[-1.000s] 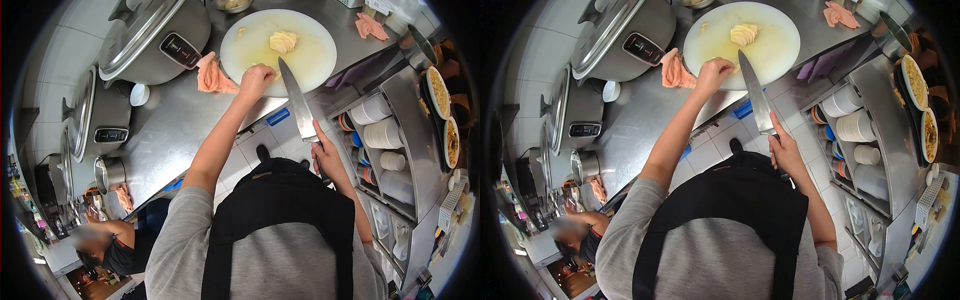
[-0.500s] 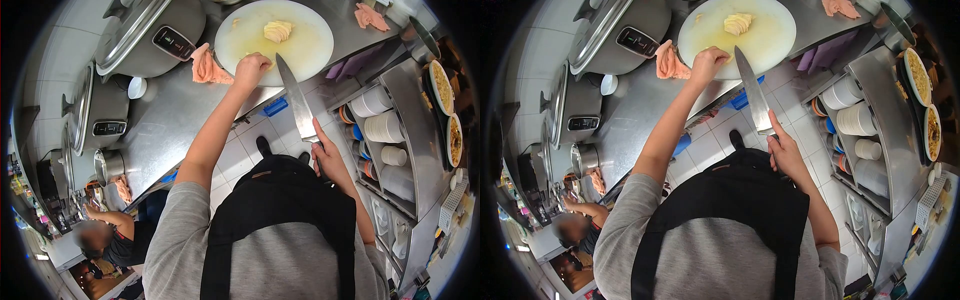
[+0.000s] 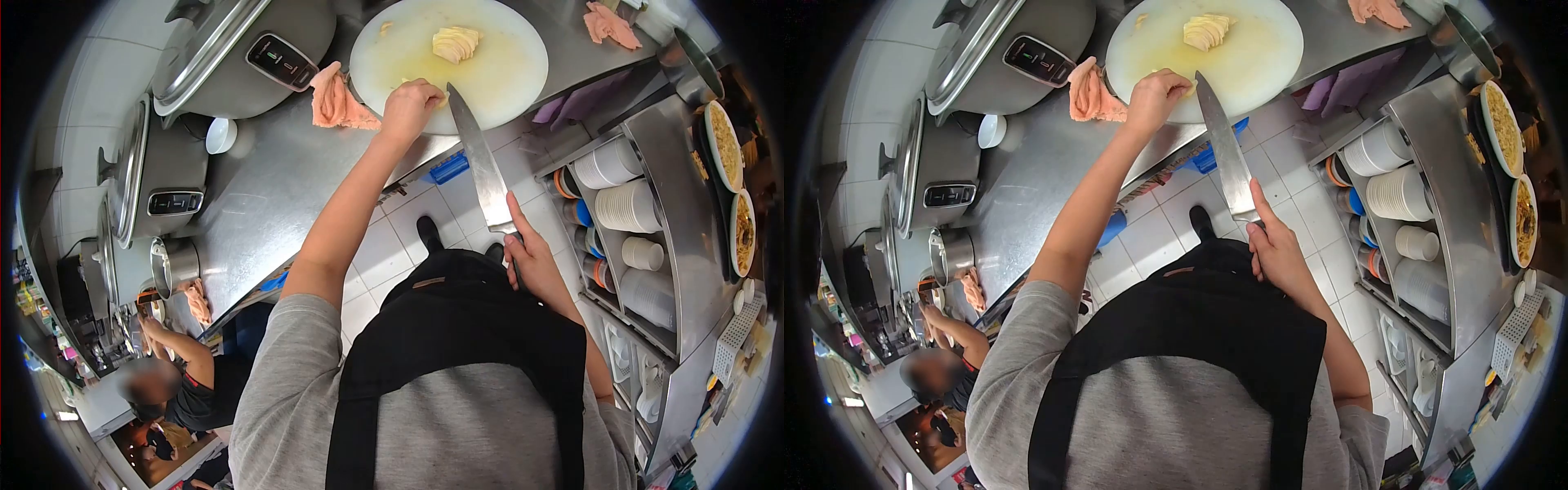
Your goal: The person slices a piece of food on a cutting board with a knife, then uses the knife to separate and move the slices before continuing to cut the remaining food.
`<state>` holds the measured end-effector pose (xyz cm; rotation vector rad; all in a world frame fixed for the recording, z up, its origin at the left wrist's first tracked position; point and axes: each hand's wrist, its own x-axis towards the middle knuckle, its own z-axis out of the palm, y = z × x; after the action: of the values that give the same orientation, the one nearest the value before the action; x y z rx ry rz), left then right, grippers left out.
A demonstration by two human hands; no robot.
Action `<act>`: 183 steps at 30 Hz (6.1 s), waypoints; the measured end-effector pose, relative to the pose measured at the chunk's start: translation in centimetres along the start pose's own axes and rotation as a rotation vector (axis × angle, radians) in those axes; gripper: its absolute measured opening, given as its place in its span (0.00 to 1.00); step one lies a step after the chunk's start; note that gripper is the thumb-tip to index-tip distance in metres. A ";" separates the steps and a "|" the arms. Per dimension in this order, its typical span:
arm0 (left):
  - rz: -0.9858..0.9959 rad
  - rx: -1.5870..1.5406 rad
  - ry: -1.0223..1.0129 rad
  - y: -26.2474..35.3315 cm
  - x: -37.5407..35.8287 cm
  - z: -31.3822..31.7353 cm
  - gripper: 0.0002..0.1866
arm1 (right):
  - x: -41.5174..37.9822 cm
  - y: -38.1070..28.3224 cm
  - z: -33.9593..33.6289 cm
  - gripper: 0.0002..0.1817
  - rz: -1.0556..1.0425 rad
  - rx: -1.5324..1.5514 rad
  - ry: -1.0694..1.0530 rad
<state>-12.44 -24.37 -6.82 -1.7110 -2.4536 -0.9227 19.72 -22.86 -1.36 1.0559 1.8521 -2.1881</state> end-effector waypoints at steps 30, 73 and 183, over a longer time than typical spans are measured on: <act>0.043 0.046 -0.027 -0.9 -0.4 -0.7 0.03 | 1.8 0.4 2.1 0.35 -0.036 0.068 0.002; -0.167 -0.378 -0.045 -4.6 2.8 -2.2 0.07 | 5.3 0.9 6.0 0.37 -0.187 -0.156 0.175; 0.033 0.045 -0.085 -1.1 0.4 -0.4 0.05 | -1.0 0.0 -0.5 0.34 0.022 -0.120 0.055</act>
<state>-13.62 -24.47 -6.86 -1.8065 -2.4683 -0.8014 20.72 -22.80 -0.87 1.1174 1.9570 -2.0278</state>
